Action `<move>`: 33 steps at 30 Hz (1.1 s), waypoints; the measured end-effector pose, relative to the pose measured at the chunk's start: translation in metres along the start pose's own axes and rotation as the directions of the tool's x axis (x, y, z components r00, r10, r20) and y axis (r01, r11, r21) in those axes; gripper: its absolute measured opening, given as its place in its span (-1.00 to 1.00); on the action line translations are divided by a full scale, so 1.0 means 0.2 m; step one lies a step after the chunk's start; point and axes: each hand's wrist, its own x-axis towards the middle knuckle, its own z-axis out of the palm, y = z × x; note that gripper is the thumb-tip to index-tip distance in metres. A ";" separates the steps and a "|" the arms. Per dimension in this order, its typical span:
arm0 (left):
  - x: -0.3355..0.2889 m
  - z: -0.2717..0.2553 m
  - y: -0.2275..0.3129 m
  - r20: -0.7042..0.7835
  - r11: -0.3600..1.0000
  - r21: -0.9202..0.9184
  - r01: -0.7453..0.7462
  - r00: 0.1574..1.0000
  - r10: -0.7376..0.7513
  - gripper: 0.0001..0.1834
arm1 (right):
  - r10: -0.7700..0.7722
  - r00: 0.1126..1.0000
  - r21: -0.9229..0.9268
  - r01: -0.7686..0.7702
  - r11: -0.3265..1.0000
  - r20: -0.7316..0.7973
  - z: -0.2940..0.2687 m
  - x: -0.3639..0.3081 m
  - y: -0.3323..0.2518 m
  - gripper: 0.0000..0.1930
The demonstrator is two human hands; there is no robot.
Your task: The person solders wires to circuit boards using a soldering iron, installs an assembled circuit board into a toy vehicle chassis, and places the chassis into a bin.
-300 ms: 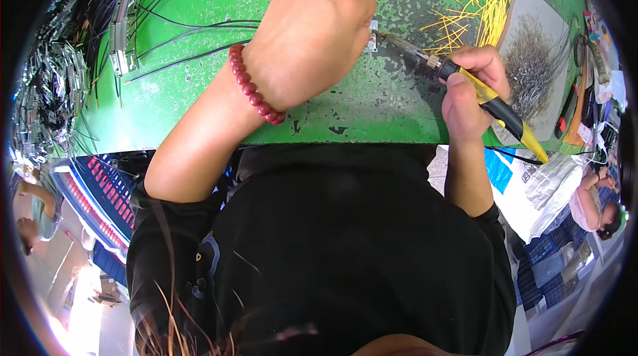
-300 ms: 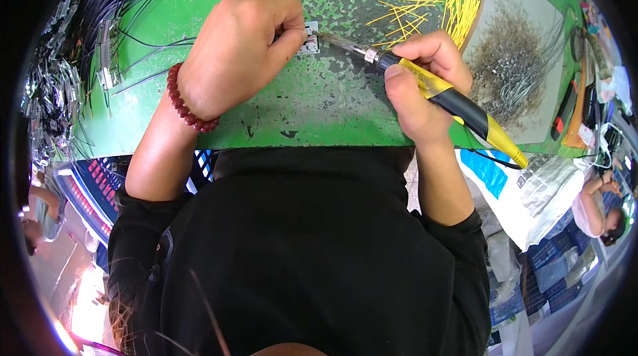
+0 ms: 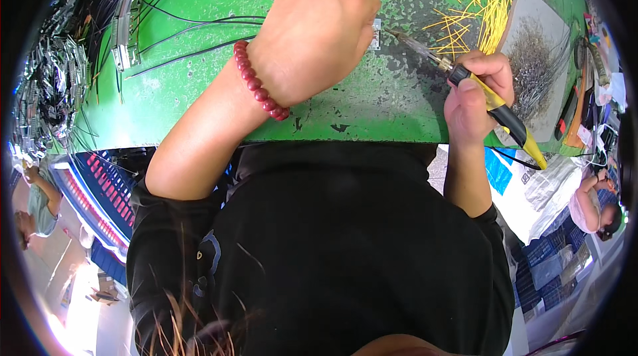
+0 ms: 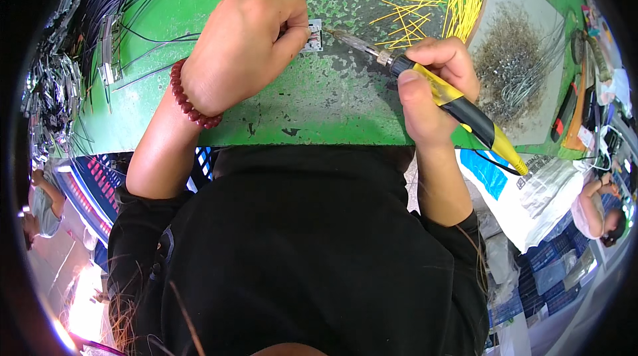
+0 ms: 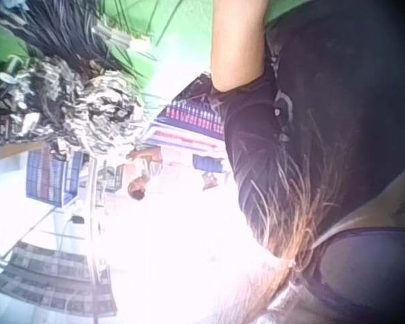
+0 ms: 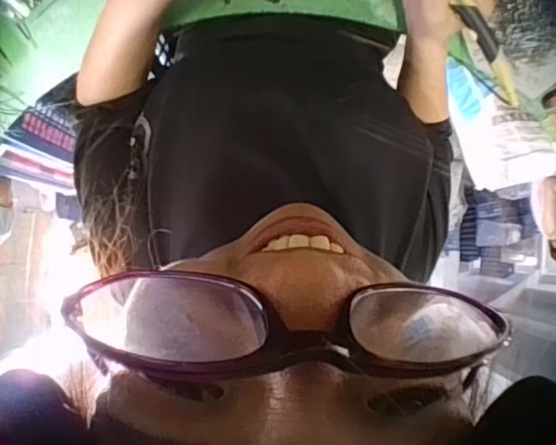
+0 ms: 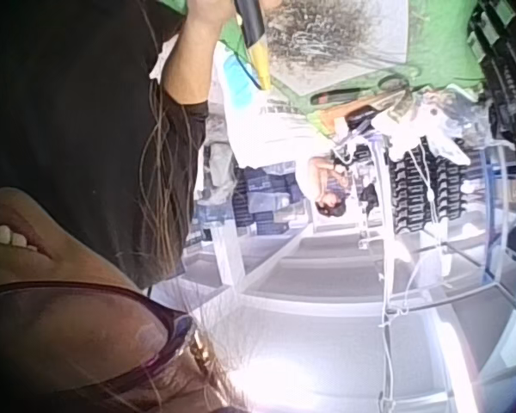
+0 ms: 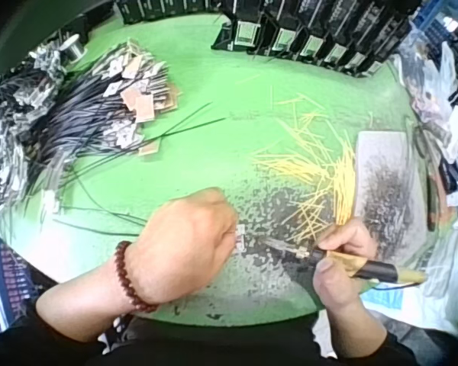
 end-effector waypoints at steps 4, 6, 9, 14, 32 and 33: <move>0.00 0.00 0.00 -0.012 1.000 0.006 -0.020 1.000 0.020 -0.92 | 0.016 1.000 -0.003 -0.016 1.000 -0.009 0.00 0.00 0.00 -0.71; 0.00 0.00 0.00 -0.009 1.000 0.011 -0.023 1.000 0.023 -0.92 | 0.010 1.000 -0.009 -0.010 1.000 -0.017 0.00 0.00 0.01 -0.72; -0.02 0.01 0.01 -0.049 0.997 0.047 -0.055 0.997 0.057 -0.93 | 0.013 1.000 0.021 -0.012 1.000 -0.015 0.00 0.00 0.01 -0.72; -0.08 0.01 0.04 -0.265 0.966 0.160 -0.205 0.933 0.242 -0.86 | -0.028 1.000 -0.041 0.027 0.999 -0.004 0.00 0.00 0.01 -0.75; -0.13 0.04 0.03 -0.108 0.908 0.333 -0.254 0.946 0.304 -0.75 | -0.034 0.999 0.001 0.034 0.999 0.014 0.01 -0.01 0.00 -0.76; -0.13 0.03 0.03 -0.105 0.909 0.329 -0.256 0.947 0.305 -0.76 | -0.034 0.999 0.001 0.034 0.999 0.014 0.01 -0.01 0.00 -0.76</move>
